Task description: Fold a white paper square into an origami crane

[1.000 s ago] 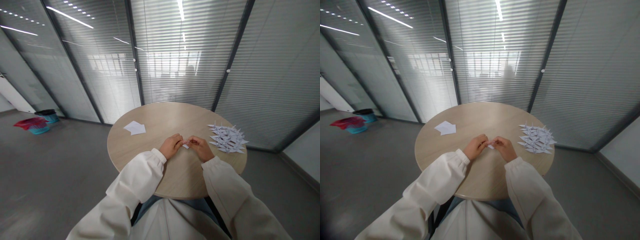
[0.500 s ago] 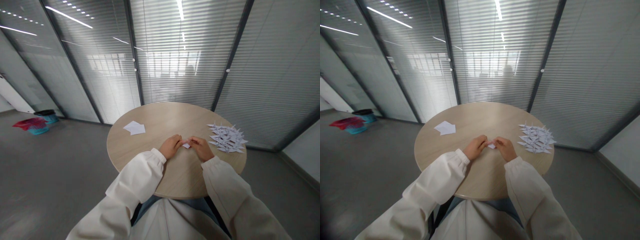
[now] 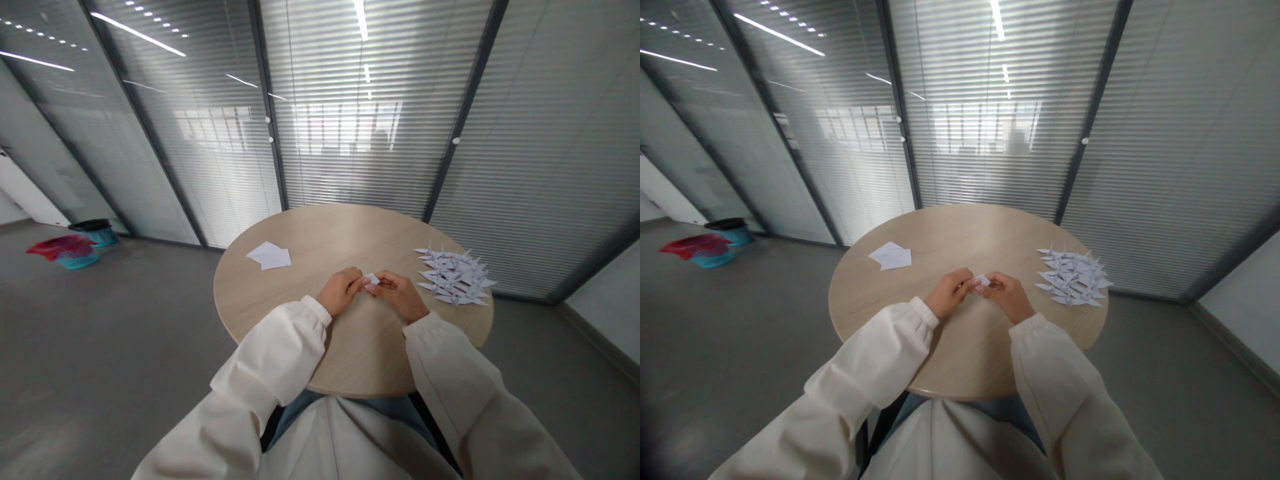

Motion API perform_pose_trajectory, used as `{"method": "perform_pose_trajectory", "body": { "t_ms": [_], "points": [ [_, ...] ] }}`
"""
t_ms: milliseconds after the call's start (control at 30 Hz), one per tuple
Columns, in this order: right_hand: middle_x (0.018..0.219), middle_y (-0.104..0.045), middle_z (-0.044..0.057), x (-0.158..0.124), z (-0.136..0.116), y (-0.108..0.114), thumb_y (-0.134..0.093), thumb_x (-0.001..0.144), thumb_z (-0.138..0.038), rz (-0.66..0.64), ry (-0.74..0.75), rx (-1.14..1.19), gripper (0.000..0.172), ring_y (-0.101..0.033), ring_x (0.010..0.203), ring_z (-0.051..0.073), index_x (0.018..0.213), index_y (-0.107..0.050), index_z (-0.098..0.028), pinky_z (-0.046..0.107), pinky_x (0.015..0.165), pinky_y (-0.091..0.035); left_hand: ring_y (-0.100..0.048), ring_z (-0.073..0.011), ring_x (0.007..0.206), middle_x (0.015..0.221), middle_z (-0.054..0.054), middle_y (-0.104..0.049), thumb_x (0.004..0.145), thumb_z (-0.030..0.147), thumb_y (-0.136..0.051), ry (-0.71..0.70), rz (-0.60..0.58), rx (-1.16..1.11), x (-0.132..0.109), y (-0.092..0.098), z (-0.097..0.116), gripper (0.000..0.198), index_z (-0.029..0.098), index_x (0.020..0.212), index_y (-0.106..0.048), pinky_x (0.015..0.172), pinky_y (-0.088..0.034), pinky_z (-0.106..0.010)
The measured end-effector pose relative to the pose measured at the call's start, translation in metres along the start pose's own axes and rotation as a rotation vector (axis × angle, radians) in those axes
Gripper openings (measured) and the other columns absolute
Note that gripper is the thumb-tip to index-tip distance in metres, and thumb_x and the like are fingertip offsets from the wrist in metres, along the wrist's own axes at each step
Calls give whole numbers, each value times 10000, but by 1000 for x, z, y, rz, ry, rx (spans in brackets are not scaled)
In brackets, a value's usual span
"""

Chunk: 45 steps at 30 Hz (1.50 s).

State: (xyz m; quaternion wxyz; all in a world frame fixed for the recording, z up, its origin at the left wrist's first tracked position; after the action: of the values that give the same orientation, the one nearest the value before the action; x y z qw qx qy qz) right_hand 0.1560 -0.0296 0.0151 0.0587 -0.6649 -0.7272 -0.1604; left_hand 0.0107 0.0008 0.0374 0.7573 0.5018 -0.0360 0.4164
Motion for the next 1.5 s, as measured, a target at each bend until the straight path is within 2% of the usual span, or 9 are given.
{"method": "perform_pose_trajectory", "body": {
  "t_ms": [367,600,967,1133,1300,1500],
  "points": [
    [719,-686,31,0,3,0,-727,605,-420,36,-33,45,314,-633,675,180,772,-633,-172,306,674,-512,-463,-118,649,680,-11,-477,917,359,-276,-38,-23,38,-1,-3,2,380,164,668,-486,643,-357,-241],
    [744,-702,58,-1,-1,2,-643,681,-527,78,-20,26,367,-655,695,206,768,-647,-171,346,711,-528,-463,-124,642,670,-11,-485,913,365,-279,1,7,32,0,-1,0,368,170,671,-475,643,-356,-248],
    [724,-694,56,1,-1,3,-593,745,-490,81,3,-20,320,-645,690,190,762,-637,-174,302,666,-506,-451,-114,625,650,-1,-471,913,355,-293,9,18,27,0,-1,0,364,165,654,-465,625,-349,-239],
    [663,-673,40,-1,-2,4,-562,766,-489,100,23,-119,318,-631,635,174,704,-617,-182,288,639,-494,-461,-106,622,641,4,-474,909,364,-302,34,-29,-12,-1,-2,3,369,163,656,-480,628,-362,-227],
    [621,-656,29,-1,0,1,-562,774,-458,45,25,-212,296,-615,606,162,676,-597,-181,268,609,-477,-467,-97,617,672,7,-486,894,384,-340,76,-25,-70,-1,-2,0,339,159,693,-494,611,-378,-219],
    [648,-651,31,1,2,-1,-578,754,-477,-12,30,-140,312,-599,611,150,742,-606,-166,260,614,-470,-475,-87,634,698,8,-475,893,380,-341,71,7,-119,-2,0,-1,336,155,705,-505,621,-394,-208]
  ]
}}
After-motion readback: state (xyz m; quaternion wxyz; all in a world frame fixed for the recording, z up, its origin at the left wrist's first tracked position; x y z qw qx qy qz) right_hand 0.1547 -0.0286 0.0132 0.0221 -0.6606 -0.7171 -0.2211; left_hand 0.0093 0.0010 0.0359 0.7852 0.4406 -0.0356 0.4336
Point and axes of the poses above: each hand's wrist, its own x-axis towards the middle knuckle, its own y-axis out of the back of the hand, z = x × y, the point moved 3 cm from there along x, towards the middle knuckle
